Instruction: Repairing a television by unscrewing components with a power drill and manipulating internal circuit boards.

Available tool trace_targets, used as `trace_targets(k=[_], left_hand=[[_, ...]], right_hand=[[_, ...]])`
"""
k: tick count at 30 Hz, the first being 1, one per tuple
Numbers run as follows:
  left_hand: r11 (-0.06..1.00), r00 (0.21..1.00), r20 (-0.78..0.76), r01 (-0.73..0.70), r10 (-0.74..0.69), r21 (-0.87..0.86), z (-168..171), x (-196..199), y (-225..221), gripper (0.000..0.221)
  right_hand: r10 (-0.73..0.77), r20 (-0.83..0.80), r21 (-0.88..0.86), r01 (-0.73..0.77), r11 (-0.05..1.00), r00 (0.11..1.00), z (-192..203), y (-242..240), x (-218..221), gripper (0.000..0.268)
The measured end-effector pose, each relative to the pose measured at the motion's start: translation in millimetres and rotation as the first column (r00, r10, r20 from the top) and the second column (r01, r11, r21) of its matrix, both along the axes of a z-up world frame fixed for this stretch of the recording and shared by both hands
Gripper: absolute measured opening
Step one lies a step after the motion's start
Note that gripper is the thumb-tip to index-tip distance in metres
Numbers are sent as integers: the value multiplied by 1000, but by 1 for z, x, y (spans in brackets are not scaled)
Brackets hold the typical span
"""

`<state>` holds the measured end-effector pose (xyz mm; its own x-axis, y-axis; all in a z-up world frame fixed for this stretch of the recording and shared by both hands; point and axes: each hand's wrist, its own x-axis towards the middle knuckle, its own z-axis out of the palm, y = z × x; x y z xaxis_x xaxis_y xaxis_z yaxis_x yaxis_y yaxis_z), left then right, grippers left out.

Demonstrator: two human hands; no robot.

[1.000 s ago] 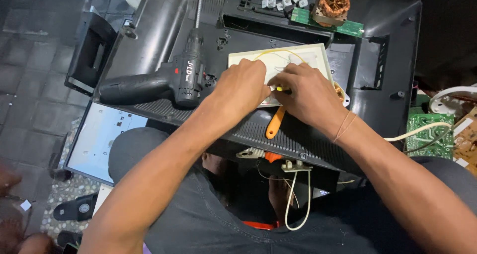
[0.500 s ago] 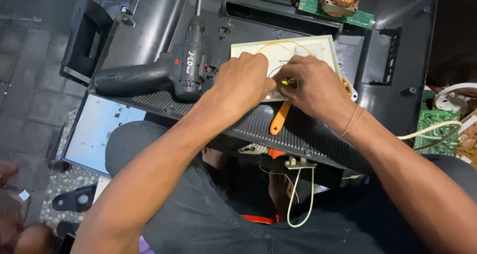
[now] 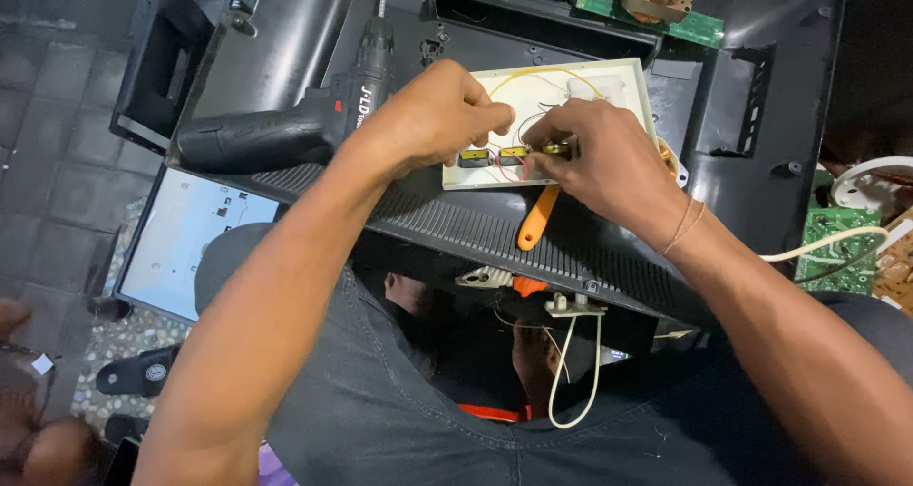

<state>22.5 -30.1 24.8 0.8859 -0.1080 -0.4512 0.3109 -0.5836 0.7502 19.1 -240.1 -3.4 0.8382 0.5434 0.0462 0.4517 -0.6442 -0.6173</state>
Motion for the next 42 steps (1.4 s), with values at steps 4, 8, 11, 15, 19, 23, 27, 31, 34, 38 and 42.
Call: trace_targets(k=[4,8,11,15,19,23,27,31,34,38,42], left_hand=[[962,990,-135,-62,26,-268,6,0,-2,24],[831,953,-299,-202,45,-519,4,1,-1,23],[783,937,-341,-268,77,-561,4,-1,-1,26],[890,986,-144,-141,86,-434,-11,0,-3,31],[976,974,223,12,38,-216,-37,-3,-7,30],[999,903,428,40,-39,8,-37,-10,-22,11],[979,842,511,84,-171,188,-38,-13,-35,14],[953,819,515,119,-254,280,-49,-11,-41,15],[939,841,445,197,-309,281,-55,-5,-40,16],[950,848,440,215,-296,225,-48,-7,-40,13],[957,870,409,210,-276,199,-49,-7,-43,14]], right_hand=[[-26,-37,-1,26,1000,999,6,0,-3,20],[-24,-8,-30,24,999,1000,8,1,-4,22],[5,23,-54,-3,999,1000,7,3,-4,23],[12,15,-40,-12,999,1000,20,-1,-5,24],[-19,130,-66,28,997,991,34,-16,-1,26],[-46,100,-88,55,995,994,36,-23,-1,17],[19,127,-174,3,985,992,28,-21,2,19],[82,189,-194,-45,980,978,15,-25,7,20],[-26,36,-196,33,980,999,11,-27,10,14],[-13,24,-178,18,984,1000,4,-30,12,9],[-36,0,-171,35,985,999,2,-31,12,9]])
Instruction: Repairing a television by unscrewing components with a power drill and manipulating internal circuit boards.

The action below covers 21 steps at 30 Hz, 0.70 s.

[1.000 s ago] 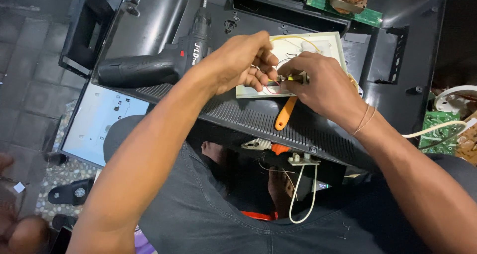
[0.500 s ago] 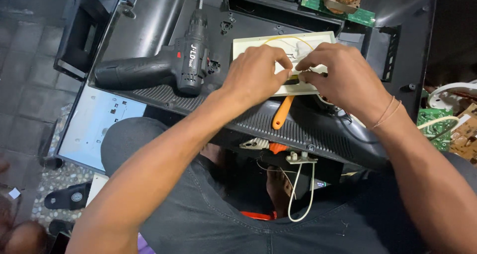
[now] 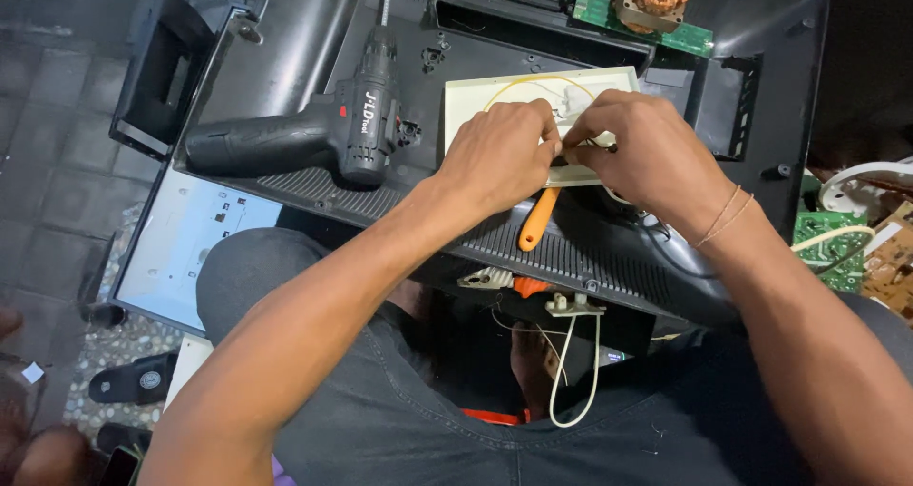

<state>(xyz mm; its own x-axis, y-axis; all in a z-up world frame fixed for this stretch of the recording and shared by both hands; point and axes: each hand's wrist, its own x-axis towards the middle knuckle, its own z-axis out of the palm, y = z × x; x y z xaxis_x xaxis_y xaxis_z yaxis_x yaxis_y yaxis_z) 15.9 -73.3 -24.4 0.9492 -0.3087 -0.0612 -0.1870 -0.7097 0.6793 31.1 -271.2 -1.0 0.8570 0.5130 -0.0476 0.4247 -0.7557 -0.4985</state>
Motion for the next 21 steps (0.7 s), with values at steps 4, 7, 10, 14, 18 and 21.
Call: trace_targets(k=[4,7,10,14,18,21], left_hand=[[1000,1000,12,14,-14,-3,5,-2,1,12],[1000,1000,0,11,-11,3,10,-3,3,12],[999,1000,-8,-9,9,-35,15,-5,3,13],[991,993,-82,-96,88,-96,22,-6,5,13],[970,986,-103,-148,130,-191,13,-3,7,11],[964,990,-76,-131,117,-232,21,-6,10,11]], right_hand=[[4,-6,6,-4,1000,1000,0,-2,2,9],[52,15,-11,-52,999,999,5,1,1,12],[-6,-18,21,6,1000,1000,14,4,-4,14],[-12,-54,115,18,993,998,20,0,-5,13],[-20,-35,162,25,987,999,20,-2,-4,12],[-28,-52,194,38,980,998,25,2,-7,11]])
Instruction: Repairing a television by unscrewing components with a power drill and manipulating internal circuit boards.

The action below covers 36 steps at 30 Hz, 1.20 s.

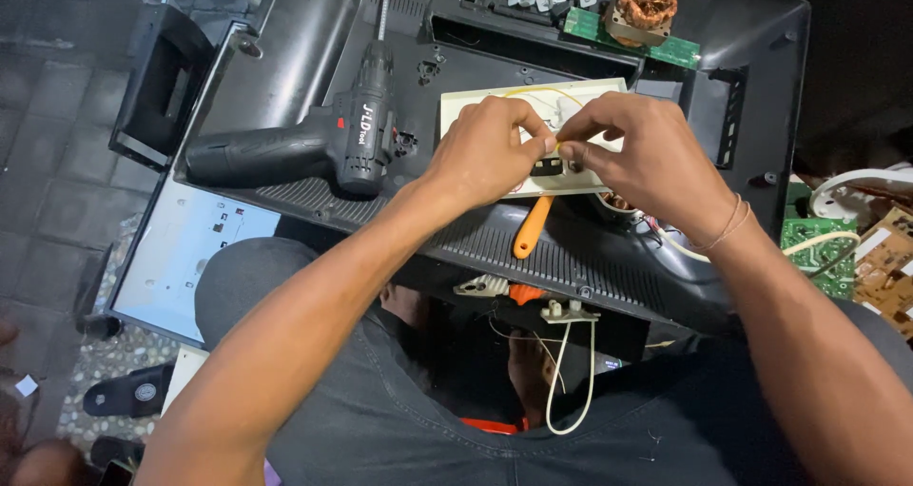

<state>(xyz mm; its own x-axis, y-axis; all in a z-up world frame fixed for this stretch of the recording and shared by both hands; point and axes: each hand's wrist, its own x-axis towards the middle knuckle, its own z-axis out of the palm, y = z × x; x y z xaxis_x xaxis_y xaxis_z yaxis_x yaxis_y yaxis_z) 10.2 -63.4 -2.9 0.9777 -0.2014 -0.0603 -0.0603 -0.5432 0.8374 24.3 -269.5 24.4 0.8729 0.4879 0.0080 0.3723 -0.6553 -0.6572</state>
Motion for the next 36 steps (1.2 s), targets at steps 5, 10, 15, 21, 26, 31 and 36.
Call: trace_targets(k=[5,10,15,21,26,31,36], left_hand=[[995,988,136,63,-72,74,9,-4,1,14],[976,878,456,54,-147,210,1,-10,-8,15],[984,812,574,2,-105,178,3,-13,-12,15],[981,992,72,-89,103,-171,-6,-9,-10,17],[979,991,56,-107,119,-175,-2,-10,-11,16],[960,987,-99,-144,123,-241,-1,-3,-7,26],[957,992,34,-106,119,-272,0,-3,5,21]], right_hand=[[-44,10,28,44,999,999,-3,0,-1,12],[-103,-33,122,107,987,994,5,2,-3,15],[-62,-156,280,104,954,986,16,7,-8,13],[-7,78,206,-9,978,997,9,9,-11,10],[4,174,177,-36,984,985,12,12,-12,8],[54,311,120,-95,988,949,18,17,-16,15],[-13,70,332,-11,943,997,17,17,-21,11]])
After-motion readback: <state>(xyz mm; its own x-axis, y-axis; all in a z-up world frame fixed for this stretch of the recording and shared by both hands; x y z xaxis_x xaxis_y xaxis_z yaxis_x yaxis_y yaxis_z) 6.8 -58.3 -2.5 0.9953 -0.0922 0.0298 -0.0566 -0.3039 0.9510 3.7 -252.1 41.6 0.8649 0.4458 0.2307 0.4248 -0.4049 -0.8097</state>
